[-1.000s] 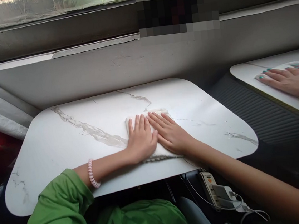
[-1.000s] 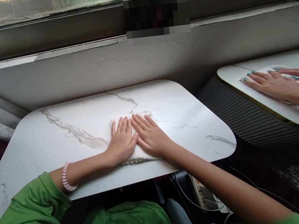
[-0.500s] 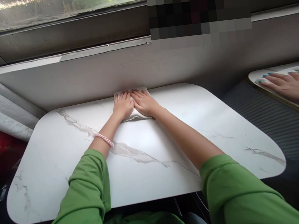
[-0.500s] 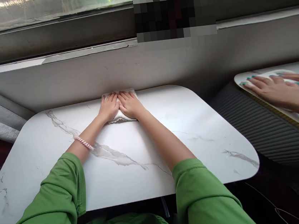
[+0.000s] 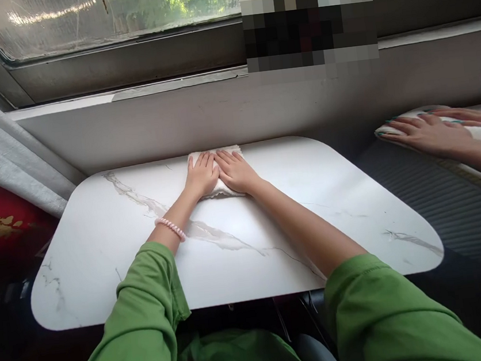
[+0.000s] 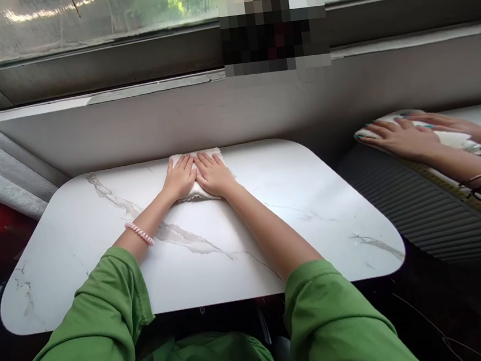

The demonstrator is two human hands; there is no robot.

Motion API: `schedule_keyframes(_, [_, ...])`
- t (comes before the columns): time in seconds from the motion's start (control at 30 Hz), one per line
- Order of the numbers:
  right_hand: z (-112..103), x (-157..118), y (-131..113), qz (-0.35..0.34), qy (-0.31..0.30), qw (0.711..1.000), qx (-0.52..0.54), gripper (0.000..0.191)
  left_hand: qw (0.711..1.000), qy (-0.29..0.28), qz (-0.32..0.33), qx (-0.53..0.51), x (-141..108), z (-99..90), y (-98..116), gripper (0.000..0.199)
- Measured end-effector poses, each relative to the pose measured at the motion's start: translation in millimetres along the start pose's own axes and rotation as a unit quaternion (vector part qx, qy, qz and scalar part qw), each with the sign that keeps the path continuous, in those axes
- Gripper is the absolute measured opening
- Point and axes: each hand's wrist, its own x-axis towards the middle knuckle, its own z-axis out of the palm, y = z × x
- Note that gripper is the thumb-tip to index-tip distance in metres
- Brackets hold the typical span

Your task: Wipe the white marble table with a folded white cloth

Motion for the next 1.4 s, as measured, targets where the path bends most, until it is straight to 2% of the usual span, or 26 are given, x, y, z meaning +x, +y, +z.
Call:
schedule_keyframes(0.1, [-4.8,-22.2,-13.7,-0.003,-0.008,1.000,-0.002,0.057,1.000,-0.006,0.005,0.001,-25.7,-1.8,7.1,0.054])
schedule_keyframes(0.17, [-10.6,-44.3,-28.5,-0.010,-0.007,1.000,-0.004,0.057,1.000,-0.003,0.013,0.001,-51.2,-4.3,14.3,0.054])
schedule_keyframes(0.37, [-30.0,-132.0,-89.4,-0.067,0.014,0.998,-0.004,0.059,0.998,-0.009,0.054,-0.008,-158.0,-16.6,36.2,0.056])
schedule_keyframes(0.47, [-36.1,-164.9,-116.3,-0.095,0.037,0.995,0.004,0.066,0.997,0.003,0.079,-0.002,-204.2,-21.9,40.3,0.056])
schedule_keyframes(0.57, [-41.7,-179.6,-135.3,-0.104,0.038,0.994,0.012,0.069,0.996,0.011,0.083,0.006,-231.1,-26.6,39.2,0.056])
schedule_keyframes(0.67, [-45.3,-180.4,-144.3,-0.116,0.027,0.993,0.015,0.069,0.997,0.012,0.080,0.010,-241.2,-29.8,36.4,0.056])
schedule_keyframes(0.8, [-44.0,-170.6,-144.6,-0.137,0.019,0.990,0.020,0.066,0.997,-0.002,0.072,0.011,-239.3,-29.8,30.3,0.056])
schedule_keyframes(0.93, [-36.6,-142.3,-142.4,-0.133,0.006,0.991,0.033,0.062,0.999,-0.003,0.045,0.019,-219.5,-27.0,10.8,0.056])
schedule_keyframes(1.03, [-27.4,-102.1,-142.1,-0.101,-0.006,0.994,0.038,0.059,0.999,-0.004,0.024,0.027,-188.4,-26.6,-17.4,0.055])
schedule_keyframes(1.27, [3.8,18.8,-139.5,-0.054,-0.008,0.998,0.033,0.058,0.999,0.012,-0.024,0.044,-98.5,-31.7,-100.7,0.052])
schedule_keyframes(1.4, [17.5,68.6,-136.9,-0.039,0.003,0.998,0.041,0.056,0.998,0.022,-0.044,0.038,-62.6,-33.0,-135.1,0.049])
